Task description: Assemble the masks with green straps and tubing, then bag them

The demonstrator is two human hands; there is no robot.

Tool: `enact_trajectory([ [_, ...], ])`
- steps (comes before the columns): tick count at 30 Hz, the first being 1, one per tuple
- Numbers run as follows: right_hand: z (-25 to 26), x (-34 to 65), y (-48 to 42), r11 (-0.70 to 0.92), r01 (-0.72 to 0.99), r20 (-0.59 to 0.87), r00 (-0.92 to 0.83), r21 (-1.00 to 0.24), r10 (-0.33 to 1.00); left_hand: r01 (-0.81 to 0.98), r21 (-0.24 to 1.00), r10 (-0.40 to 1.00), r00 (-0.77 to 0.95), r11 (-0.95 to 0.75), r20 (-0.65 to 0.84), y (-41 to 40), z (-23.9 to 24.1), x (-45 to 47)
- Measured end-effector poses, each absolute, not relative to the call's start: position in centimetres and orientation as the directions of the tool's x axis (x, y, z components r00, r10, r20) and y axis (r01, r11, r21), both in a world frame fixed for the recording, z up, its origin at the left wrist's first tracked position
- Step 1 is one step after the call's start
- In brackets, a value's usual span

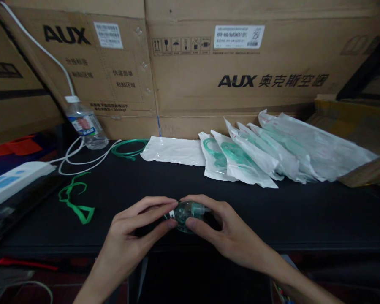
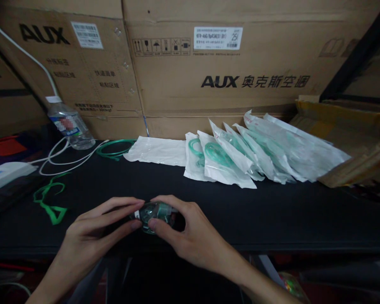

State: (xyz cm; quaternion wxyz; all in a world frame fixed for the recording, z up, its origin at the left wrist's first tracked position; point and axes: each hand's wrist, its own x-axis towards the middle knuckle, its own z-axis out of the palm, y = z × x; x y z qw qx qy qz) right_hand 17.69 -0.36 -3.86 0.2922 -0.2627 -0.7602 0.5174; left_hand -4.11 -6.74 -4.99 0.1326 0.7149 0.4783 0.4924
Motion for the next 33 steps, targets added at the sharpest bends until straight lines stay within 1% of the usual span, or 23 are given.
enact_trajectory([
  [7,-4.03,17.81,-0.28,0.343,0.096,0.184,-0.695,-0.934,0.695,0.541,0.69,0.836,0.045,-0.48,0.546,-6.81,-4.89,-4.07],
  [18,-3.75,18.01,-0.41,0.373,0.037,0.233,-0.722,-0.927,0.652,0.542,0.736,0.873,-0.006,-0.406,0.487,-6.84,-4.45,-3.97],
  [23,-3.86,18.03,-0.42,0.386,0.034,0.246,-0.718,-0.922,0.652,0.56,0.727,0.879,0.002,-0.397,0.478,-6.79,-4.59,-4.02],
  [27,-4.05,18.0,-0.35,0.378,0.052,0.232,-0.708,-0.925,0.667,0.583,0.705,0.868,-0.001,-0.403,0.497,-6.86,-4.85,-4.05],
  [33,-4.39,18.08,-0.32,0.382,0.067,0.231,-0.697,-0.922,0.679,0.603,0.661,0.853,0.064,-0.446,0.518,-6.88,-5.42,-4.1],
])
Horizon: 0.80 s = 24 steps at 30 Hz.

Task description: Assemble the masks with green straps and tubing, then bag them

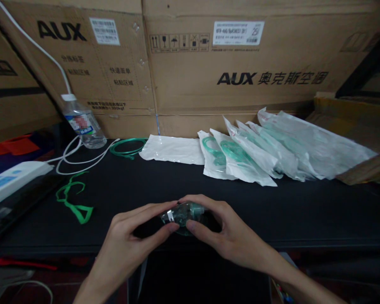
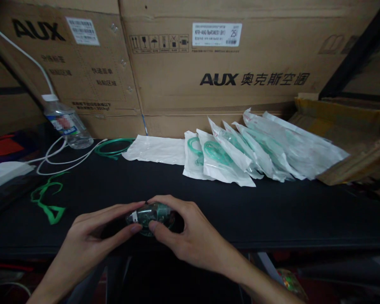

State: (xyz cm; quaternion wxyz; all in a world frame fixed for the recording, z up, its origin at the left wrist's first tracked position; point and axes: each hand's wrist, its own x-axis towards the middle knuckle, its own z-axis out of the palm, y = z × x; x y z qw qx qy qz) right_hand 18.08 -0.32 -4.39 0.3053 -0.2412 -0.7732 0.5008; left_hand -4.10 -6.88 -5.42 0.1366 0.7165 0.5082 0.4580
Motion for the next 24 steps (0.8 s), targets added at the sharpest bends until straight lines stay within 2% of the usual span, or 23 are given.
enact_trajectory([
  [19,-4.79,17.88,-0.1,0.368,0.032,0.246,-0.69,-0.929,0.681,0.618,0.639,0.84,0.066,-0.458,0.539,-7.05,-6.01,-4.15],
  [24,-4.27,17.88,0.08,0.174,-0.003,0.127,-0.693,-0.985,0.709,0.586,0.654,0.841,0.092,-0.478,0.532,-7.07,-5.85,-4.11],
])
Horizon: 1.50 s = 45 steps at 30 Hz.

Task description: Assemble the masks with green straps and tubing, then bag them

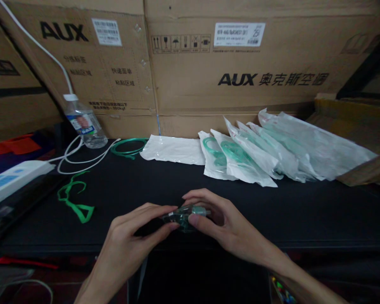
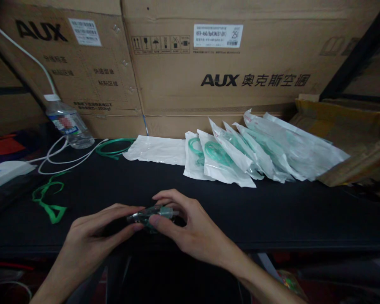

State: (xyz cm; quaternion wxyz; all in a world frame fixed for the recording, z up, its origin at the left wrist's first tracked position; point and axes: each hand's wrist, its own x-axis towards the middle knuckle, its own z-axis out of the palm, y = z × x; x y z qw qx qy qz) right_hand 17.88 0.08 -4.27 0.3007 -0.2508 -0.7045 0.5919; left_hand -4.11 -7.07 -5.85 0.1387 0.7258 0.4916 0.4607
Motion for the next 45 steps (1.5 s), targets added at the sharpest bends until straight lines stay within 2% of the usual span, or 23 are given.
enact_trajectory([
  [2,-3.8,17.7,0.2,0.134,0.035,0.072,-0.695,-0.99,0.716,0.558,0.644,0.816,0.111,-0.524,0.567,-7.0,-5.7,-4.0],
  [5,-3.1,17.3,0.2,0.167,0.096,0.049,-0.716,-0.981,0.696,0.515,0.631,0.778,0.125,-0.581,0.615,-6.8,-5.7,-4.0],
  [9,-2.8,16.6,-0.3,0.132,0.045,0.061,-0.713,-0.99,0.698,0.461,0.663,0.782,0.122,-0.59,0.611,-6.7,-5.9,-4.4],
  [16,-3.3,15.5,-0.5,0.076,-0.092,0.119,-0.72,-0.993,0.684,0.41,0.79,0.847,-0.073,-0.456,0.526,-6.6,-5.3,-4.8],
  [21,-3.4,14.0,-0.5,0.026,-0.144,0.118,-0.683,-0.989,0.721,0.269,0.897,0.875,-0.247,-0.352,0.417,-6.0,-5.3,-5.3],
  [29,-5.0,12.9,-0.7,0.021,-0.182,0.109,-0.493,-0.983,0.863,0.227,0.953,0.932,-0.258,-0.2,0.257,-5.5,-4.5,-4.1],
  [37,-5.4,13.1,-1.0,0.056,-0.214,0.137,-0.387,-0.975,0.912,0.172,0.977,0.921,-0.347,-0.124,0.178,-5.2,-4.3,-2.4],
  [45,-5.0,13.7,-2.0,-0.115,-0.33,0.026,-0.394,-0.937,0.919,0.083,0.99,0.922,-0.363,-0.112,0.135,-5.5,-4.8,-2.7],
])
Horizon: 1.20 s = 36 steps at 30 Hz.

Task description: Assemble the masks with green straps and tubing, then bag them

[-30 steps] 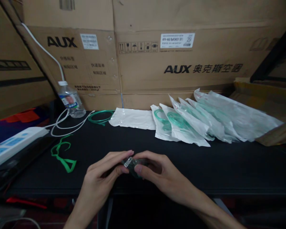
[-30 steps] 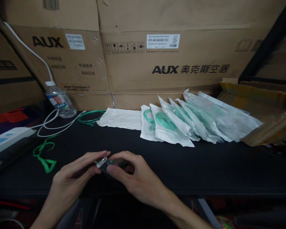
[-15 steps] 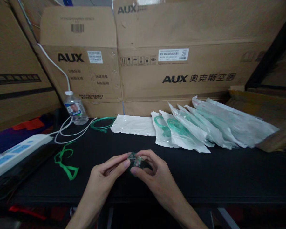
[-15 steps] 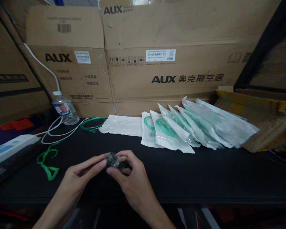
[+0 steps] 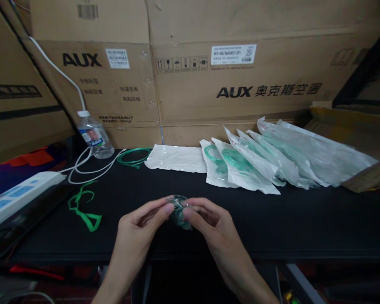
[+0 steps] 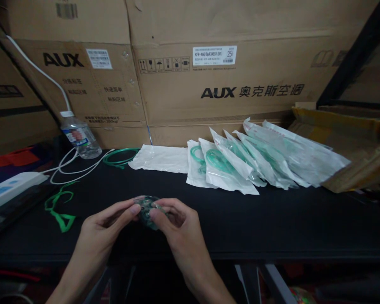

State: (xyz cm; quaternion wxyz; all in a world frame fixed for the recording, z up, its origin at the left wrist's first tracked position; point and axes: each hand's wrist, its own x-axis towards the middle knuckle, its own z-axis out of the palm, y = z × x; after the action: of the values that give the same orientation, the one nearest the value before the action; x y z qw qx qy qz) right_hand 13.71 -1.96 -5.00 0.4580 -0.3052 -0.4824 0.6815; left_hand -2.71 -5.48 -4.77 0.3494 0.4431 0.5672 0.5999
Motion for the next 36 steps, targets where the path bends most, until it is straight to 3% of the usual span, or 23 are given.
enact_trajectory([
  [7,-4.8,13.4,-2.5,-0.085,-0.359,0.07,-0.398,-0.93,0.914,0.041,0.991,0.924,-0.36,-0.124,0.13,-5.7,-5.2,-2.9],
  [12,-5.4,13.0,-2.4,0.009,-0.337,0.113,-0.289,-0.942,0.951,0.049,0.992,0.932,-0.339,-0.12,0.13,-5.9,-4.8,-2.7],
  [19,-6.2,12.0,-2.6,0.325,-0.289,0.357,-0.061,-0.9,0.932,0.153,0.983,0.925,-0.349,-0.104,0.152,-6.0,-4.2,-2.4],
  [23,-6.0,11.9,-2.9,0.533,-0.163,0.538,0.017,-0.83,0.843,0.155,0.981,0.926,-0.341,-0.116,0.163,-5.8,-4.3,-2.4],
  [28,-6.1,11.7,-3.1,0.67,-0.065,0.666,0.073,-0.74,0.742,0.211,0.971,0.911,-0.368,-0.115,0.188,-5.9,-4.3,-2.2],
  [36,-6.6,11.7,-3.3,0.681,-0.028,0.678,0.075,-0.731,0.731,0.252,0.96,0.884,-0.411,-0.125,0.223,-6.3,-4.0,-1.8],
])
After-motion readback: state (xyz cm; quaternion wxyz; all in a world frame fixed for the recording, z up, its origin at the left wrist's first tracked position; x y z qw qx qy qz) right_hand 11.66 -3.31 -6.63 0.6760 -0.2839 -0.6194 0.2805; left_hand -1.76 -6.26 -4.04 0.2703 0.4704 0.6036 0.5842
